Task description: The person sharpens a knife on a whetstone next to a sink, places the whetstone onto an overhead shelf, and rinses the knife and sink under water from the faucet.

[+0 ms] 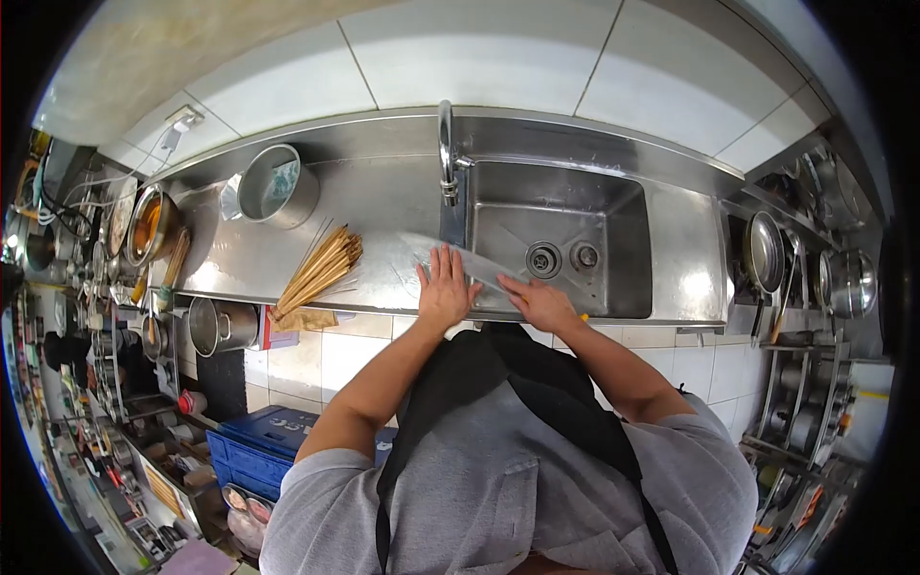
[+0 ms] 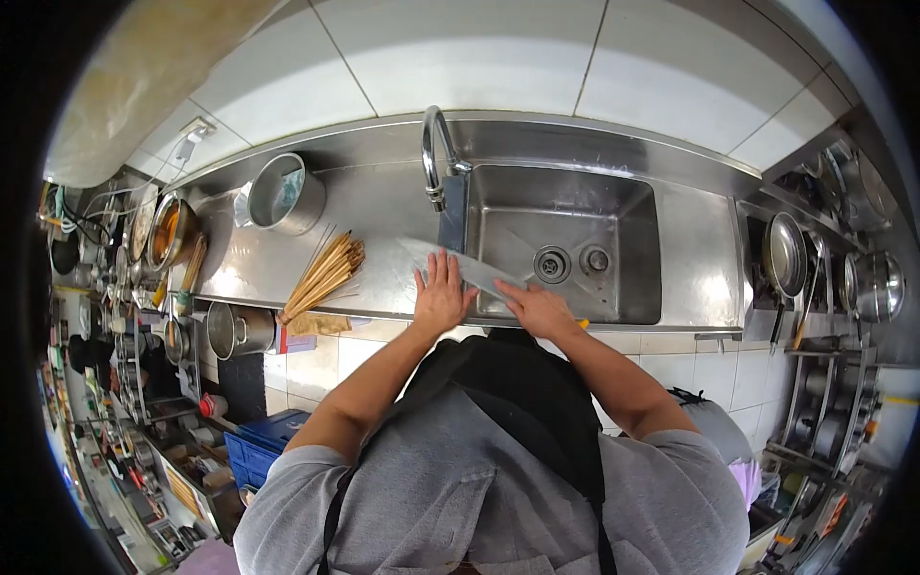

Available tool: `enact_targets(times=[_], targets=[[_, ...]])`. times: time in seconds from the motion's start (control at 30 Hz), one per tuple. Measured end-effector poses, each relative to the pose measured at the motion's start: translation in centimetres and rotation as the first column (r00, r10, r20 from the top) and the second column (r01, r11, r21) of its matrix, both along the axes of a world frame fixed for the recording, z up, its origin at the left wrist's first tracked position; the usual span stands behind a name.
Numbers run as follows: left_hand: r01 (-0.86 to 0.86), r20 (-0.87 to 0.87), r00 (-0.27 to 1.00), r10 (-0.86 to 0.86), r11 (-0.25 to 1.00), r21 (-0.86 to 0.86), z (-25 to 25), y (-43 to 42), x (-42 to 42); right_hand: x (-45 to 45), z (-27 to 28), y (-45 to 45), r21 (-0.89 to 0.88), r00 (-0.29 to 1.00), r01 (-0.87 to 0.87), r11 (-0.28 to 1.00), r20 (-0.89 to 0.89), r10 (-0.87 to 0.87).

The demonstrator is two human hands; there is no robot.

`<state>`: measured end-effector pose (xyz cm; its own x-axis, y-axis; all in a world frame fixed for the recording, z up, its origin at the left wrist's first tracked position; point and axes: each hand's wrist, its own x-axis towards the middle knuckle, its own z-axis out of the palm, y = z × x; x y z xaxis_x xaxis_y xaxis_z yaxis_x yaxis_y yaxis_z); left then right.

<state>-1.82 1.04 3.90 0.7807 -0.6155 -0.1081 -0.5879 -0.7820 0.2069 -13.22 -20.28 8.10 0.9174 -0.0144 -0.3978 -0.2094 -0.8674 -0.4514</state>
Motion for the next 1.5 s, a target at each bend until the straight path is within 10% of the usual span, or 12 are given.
enact_targets(times=[0.7,1.5], targets=[[-0.149,-0.163,0.973,0.165,0.983,0.105,0.5,0.5,11.3,11.1,-2.5,2.7,-0.005,0.989,-0.006,1.000,0.149,0.006],[-0.221,-0.158,0.959,0.235,0.970,0.106,2.1,3.4,5.2,10.5,-1.6,3.5,0.047,0.988,-0.151,0.987,0.020,0.150]])
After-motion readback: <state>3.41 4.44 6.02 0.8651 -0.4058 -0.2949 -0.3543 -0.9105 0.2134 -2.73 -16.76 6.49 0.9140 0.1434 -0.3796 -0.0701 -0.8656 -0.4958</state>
